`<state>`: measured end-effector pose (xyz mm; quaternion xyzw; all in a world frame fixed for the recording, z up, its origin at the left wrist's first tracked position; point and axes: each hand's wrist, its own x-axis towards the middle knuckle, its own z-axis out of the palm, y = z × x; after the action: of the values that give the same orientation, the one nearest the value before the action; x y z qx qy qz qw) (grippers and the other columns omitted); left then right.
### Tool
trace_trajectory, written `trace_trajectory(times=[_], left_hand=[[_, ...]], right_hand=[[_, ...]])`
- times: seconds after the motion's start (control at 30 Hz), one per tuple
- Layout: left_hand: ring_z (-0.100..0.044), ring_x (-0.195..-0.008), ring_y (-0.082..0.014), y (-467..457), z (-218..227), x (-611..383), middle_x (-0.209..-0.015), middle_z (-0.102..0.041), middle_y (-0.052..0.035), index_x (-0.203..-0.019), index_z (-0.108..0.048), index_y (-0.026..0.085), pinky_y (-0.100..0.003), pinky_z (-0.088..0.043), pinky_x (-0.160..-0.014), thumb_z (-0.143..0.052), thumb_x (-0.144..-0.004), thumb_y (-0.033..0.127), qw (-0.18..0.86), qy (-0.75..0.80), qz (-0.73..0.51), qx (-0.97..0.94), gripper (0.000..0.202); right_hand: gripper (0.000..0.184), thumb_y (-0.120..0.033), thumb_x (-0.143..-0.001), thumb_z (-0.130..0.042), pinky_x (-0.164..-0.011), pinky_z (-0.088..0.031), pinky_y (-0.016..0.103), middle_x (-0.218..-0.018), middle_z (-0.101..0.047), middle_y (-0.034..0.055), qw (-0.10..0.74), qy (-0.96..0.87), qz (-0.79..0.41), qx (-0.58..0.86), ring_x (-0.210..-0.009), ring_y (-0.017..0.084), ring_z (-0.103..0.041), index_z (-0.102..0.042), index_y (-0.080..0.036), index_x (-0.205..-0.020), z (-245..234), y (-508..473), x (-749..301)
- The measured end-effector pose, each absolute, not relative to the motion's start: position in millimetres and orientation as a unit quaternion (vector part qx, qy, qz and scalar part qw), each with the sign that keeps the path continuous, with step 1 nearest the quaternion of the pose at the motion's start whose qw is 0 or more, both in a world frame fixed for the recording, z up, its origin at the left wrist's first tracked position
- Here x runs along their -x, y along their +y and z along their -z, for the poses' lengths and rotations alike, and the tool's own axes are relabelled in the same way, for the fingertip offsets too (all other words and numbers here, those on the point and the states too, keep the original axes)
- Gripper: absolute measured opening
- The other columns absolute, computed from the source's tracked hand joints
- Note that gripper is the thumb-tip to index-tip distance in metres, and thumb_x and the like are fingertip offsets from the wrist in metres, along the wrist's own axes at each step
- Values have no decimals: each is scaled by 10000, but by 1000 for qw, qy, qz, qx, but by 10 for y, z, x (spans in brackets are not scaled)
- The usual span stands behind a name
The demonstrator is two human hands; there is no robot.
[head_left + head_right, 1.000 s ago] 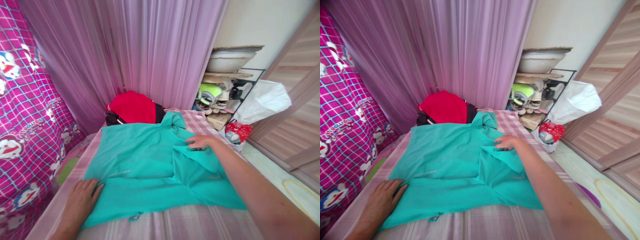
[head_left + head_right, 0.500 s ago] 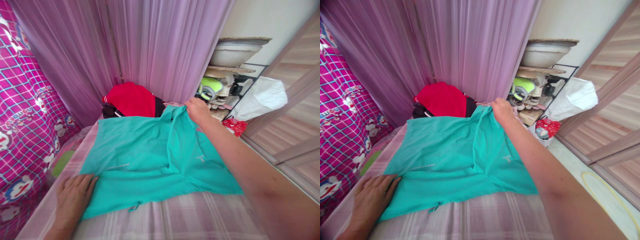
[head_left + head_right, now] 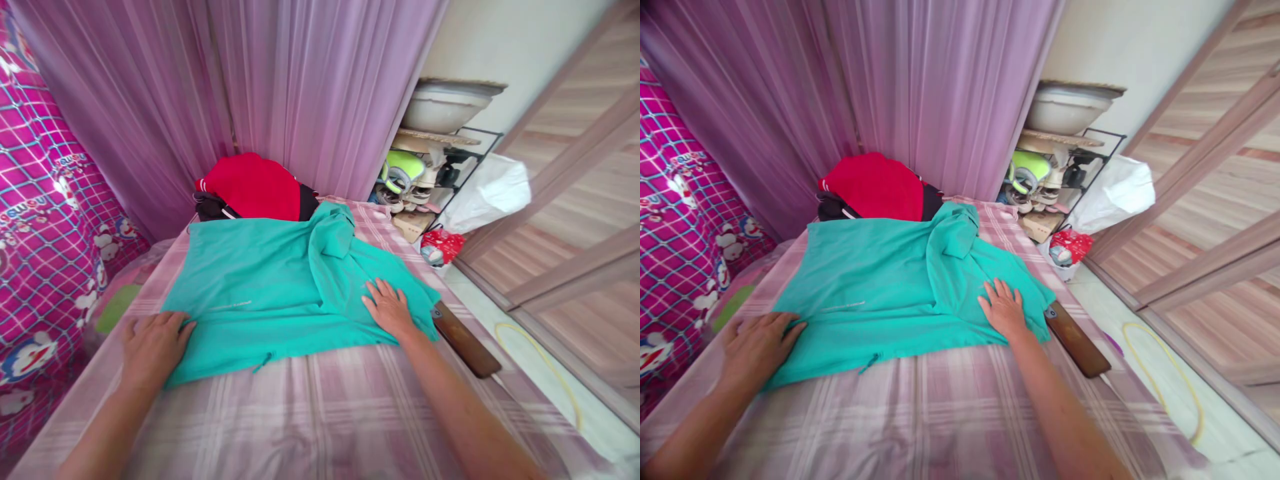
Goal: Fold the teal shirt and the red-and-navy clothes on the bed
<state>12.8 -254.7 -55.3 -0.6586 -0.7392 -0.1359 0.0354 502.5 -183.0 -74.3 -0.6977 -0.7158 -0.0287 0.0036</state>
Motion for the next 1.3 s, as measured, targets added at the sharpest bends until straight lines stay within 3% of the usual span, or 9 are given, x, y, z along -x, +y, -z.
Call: trace_trajectory(times=[0.1,0.27,0.5,0.7,0.9,1.0,1.1,1.2,1.3], left_hand=[[-588,-1153,-387,-2555,478,-341,-1175,-697,-166,-1059,-722,197,-670,-196,-1117,-418,-892,316,108,-715,142,676,366],[-567,-1243,-278,-2654,578,-821,-1316,-666,-75,-1231,-686,267,-497,-338,-1125,-378,-960,426,0,-594,137,793,440],[-345,-1455,-288,-2681,760,-969,-1570,-404,-37,-1455,-467,362,-597,-186,-1181,-349,-989,499,-31,-603,42,796,500],[-318,-1470,-276,-2647,748,-986,-1589,-366,-18,-1482,-410,389,-580,-173,-1192,-347,-993,508,-4,-608,17,794,507],[-333,-1463,-279,-2675,741,-1015,-1584,-378,-18,-1478,-420,384,-592,-200,-1181,-348,-993,499,0,-614,15,789,504],[-339,-1459,-280,-2675,736,-1019,-1574,-398,-19,-1471,-433,388,-587,-202,-1182,-348,-991,507,1,-614,24,789,502],[-342,-1457,-280,-2671,745,-1011,-1572,-404,-19,-1473,-430,385,-585,-198,-1184,-341,-992,512,-1,-613,28,790,506],[-335,-1461,-281,-2671,755,-1003,-1576,-397,-15,-1477,-423,387,-589,-189,-1186,-335,-993,516,-4,-611,29,791,509],[-333,-1462,-279,-2675,753,-1009,-1576,-398,-13,-1475,-425,389,-591,-180,-1188,-343,-990,519,-3,-615,28,788,509]], right_hand=[[556,-448,-1008,-290,-1136,-264,590,-1579,-367,142,-5,-703,15,711,-1456,309,-318,-443,-204,-1484,639,-1870,-5049],[549,-451,-1012,-268,-1171,-233,550,-1600,-338,96,68,-770,11,634,-1471,279,-297,-434,-252,-1496,494,-2015,-4688],[526,-458,-1021,-276,-1155,-246,577,-1600,-338,87,17,-790,-60,610,-1464,279,-308,-479,-262,-1464,654,-2141,-4422],[496,-416,-1021,-325,-1157,-274,488,-1544,-438,102,77,-804,-27,589,-1406,248,-403,-519,-218,-1432,520,-2217,-4177],[469,-350,-1024,-316,-988,-452,342,-1346,-637,82,91,-797,-74,593,-1198,224,-595,-544,-237,-1418,410,-2012,-4096],[504,-268,-999,-377,-907,-474,307,-1283,-670,52,50,-838,-87,536,-1112,213,-639,-431,-306,-1499,275,-1811,-4107],[453,-215,-959,-446,-858,-466,275,-1201,-707,2,-21,-874,-90,477,-1064,196,-655,-588,-374,-1359,162,-1640,-4100],[295,-251,-940,-493,-827,-467,302,-1094,-743,50,-38,-853,-61,517,-1019,230,-670,-732,-282,-1111,155,-1534,-4097],[343,-271,-984,-405,-823,-473,347,-1134,-725,129,-13,-818,-30,574,-1018,263,-672,-687,-197,-1164,271,-1513,-4102]])
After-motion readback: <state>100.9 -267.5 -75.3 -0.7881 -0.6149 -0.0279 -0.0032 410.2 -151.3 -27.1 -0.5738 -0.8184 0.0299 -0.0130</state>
